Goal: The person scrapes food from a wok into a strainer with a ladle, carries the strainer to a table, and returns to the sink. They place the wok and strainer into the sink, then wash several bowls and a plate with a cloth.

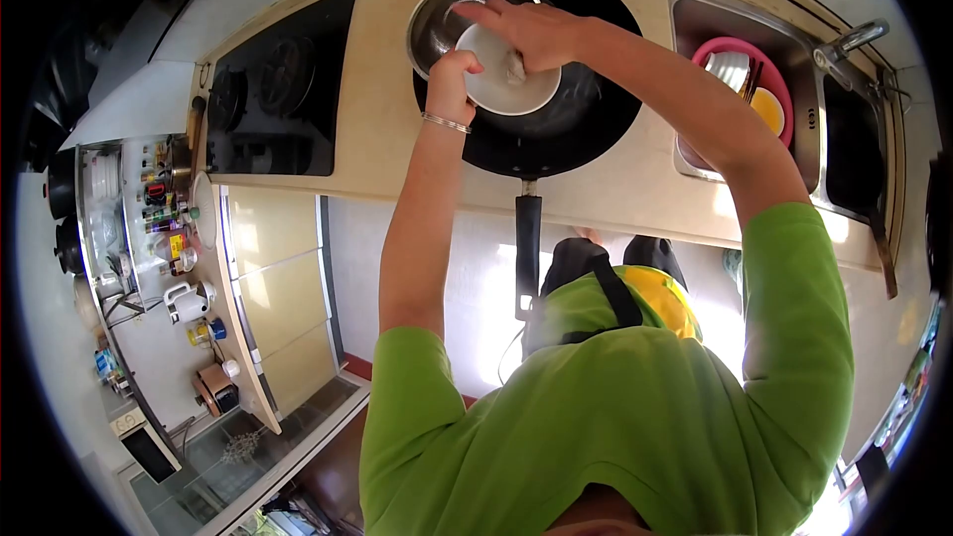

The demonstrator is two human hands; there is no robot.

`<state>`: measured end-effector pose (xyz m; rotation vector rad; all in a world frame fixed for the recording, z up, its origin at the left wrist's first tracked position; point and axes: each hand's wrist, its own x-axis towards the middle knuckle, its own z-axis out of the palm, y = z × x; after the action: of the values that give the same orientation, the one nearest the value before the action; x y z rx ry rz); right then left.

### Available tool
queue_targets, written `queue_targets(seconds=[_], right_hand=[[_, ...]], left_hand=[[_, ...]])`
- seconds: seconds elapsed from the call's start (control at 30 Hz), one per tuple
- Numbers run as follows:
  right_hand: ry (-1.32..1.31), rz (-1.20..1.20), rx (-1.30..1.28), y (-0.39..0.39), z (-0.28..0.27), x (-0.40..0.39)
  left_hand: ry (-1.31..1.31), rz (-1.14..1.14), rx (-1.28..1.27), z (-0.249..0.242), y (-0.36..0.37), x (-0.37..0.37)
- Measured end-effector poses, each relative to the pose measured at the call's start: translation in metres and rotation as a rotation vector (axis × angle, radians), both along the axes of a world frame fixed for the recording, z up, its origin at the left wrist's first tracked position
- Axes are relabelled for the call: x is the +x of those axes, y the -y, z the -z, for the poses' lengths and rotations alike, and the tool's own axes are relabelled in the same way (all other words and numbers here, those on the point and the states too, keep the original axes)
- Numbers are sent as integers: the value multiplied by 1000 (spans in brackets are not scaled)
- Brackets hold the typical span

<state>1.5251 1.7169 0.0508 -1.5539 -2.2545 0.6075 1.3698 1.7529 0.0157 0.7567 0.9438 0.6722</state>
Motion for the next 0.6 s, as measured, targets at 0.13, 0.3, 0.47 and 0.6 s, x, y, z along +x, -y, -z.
queue_targets(seconds=[0.13, 0.3, 0.47, 0.6], right_hand=[[82, 11, 360, -7, 4, -1], [262, 32, 391, -7, 3, -1], [-1, 359, 156, 0, 12, -20], [-257, 266, 41, 6, 22, -24]], left_hand=[[33, 9, -38, -9, 1, 1], [28, 26, -126, -9, -3, 0], [9, -11, -142, 0, 0, 3], [126, -77, -73, 0, 9, 6]])
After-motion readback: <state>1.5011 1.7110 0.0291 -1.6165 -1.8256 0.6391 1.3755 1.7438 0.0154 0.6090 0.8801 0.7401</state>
